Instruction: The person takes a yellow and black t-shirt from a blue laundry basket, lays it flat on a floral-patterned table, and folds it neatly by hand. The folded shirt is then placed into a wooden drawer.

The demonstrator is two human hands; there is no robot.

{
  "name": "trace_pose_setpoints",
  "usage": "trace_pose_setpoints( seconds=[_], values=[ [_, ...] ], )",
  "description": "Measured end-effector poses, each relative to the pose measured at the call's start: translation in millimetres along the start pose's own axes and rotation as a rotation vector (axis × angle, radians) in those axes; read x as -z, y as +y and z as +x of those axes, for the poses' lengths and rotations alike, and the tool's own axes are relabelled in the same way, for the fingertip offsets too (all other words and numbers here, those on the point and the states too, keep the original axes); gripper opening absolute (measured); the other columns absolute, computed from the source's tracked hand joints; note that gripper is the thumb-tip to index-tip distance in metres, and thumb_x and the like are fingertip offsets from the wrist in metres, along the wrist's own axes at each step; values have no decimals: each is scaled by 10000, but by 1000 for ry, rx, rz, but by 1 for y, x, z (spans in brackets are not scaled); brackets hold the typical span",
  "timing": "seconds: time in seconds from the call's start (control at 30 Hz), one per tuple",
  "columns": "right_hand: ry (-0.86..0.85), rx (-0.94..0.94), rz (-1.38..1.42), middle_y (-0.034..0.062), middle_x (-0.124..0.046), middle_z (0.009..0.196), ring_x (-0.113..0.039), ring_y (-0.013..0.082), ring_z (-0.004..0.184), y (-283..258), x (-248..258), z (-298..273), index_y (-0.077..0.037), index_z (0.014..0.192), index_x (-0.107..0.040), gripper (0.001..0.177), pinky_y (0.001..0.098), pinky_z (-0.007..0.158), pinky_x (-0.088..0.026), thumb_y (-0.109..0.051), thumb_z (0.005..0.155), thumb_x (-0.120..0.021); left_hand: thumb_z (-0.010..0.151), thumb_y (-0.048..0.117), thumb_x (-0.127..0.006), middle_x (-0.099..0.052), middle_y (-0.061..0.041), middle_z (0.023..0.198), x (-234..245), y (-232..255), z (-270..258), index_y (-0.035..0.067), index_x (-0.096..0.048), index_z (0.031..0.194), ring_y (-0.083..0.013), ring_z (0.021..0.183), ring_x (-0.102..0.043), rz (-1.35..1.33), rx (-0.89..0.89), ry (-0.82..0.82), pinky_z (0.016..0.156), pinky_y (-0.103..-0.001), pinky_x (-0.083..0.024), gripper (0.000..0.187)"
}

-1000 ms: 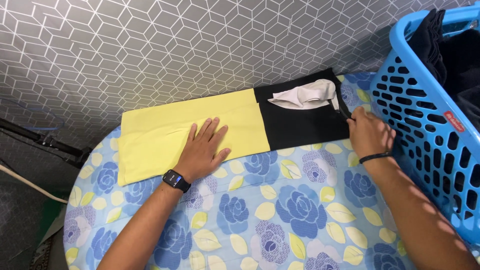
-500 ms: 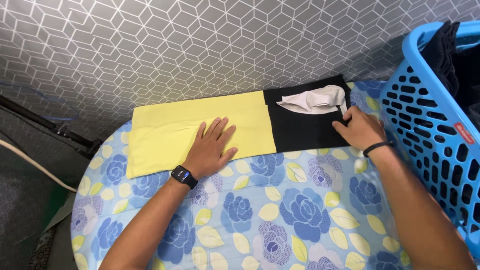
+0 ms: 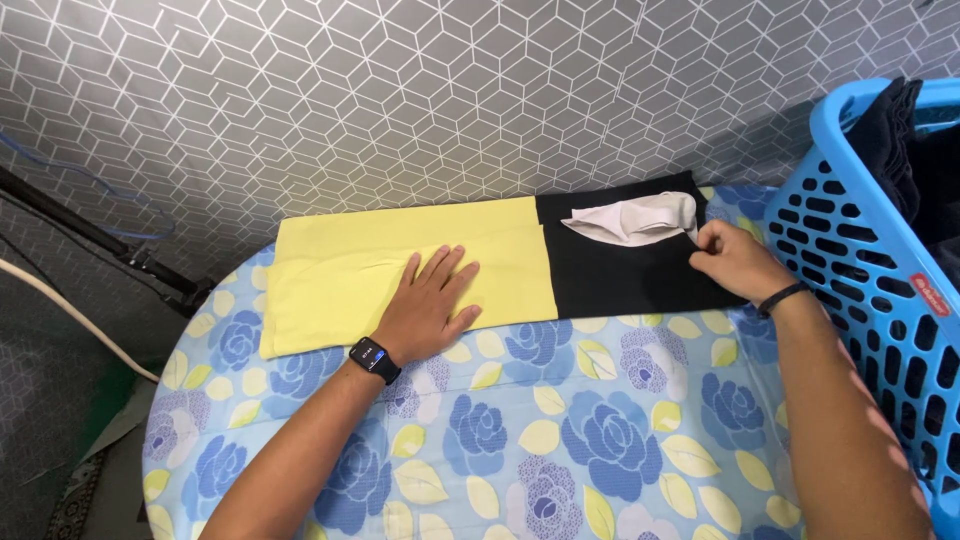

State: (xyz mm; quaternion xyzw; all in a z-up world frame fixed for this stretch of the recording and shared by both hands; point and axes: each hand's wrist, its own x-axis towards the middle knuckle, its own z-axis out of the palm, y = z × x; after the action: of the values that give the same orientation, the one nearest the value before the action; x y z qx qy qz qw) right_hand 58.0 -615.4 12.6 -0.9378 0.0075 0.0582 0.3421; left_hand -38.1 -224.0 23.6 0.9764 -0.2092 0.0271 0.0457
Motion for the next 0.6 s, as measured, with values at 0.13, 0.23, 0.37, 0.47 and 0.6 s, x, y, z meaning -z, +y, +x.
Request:
trace_pose_setpoints(
  seconds=[0.13, 0.23, 0.37, 0.47, 0.6],
  values=[
    [122, -32, 348, 22, -527, 735, -453, 153, 688, -26, 4, -21, -83, 926, -505, 192, 252, 602, -323, -217, 800, -557, 856, 515, -257, -243, -75, 1355, -2, 0, 0, 214, -288, 1300, -220, 1280, -174, 15, -2, 15, 1030, -440, -69, 537],
    [175, -124, 155, 72, -580, 789, -533, 187, 742, -15, 8, -5, -113, 893, -518, 137, 321, 659, -398, -174, 798, -595, 852, 426, -315, -274, -98, 1350, -2, -1, -1, 126, -347, 1257, -263, 1264, -201, -77, -85, 153, 1007, -469, -99, 504],
    [364, 114, -109, 71, -624, 836, -578, 264, 848, 27, -19, 7, -138, 987, -519, 211, 359, 706, -448, -177, 800, -609, 855, 510, -261, -242, -85, 1360, -2, 0, 0, 201, -290, 1302, -228, 1283, -169, 1, -4, 2, 1030, -444, -51, 544],
    [533, 325, -518, 51, -563, 842, -604, 269, 691, 9, -25, -12, -184, 1010, -479, 141, 344, 609, -506, -199, 879, -527, 858, 502, -261, -250, -92, 1357, 1, 0, 0, 196, -297, 1301, -231, 1280, -177, 2, -5, 15, 1028, -444, -57, 539],
    [818, 314, -1060, -42, -490, 699, -539, 157, 474, 17, -31, -16, -277, 979, -469, 179, 258, 500, -502, -426, 881, -463, 857, 505, -258, -244, -89, 1361, -2, -1, -1, 200, -290, 1304, -230, 1283, -171, 7, -9, 4, 1029, -446, -53, 542]
  ],
)
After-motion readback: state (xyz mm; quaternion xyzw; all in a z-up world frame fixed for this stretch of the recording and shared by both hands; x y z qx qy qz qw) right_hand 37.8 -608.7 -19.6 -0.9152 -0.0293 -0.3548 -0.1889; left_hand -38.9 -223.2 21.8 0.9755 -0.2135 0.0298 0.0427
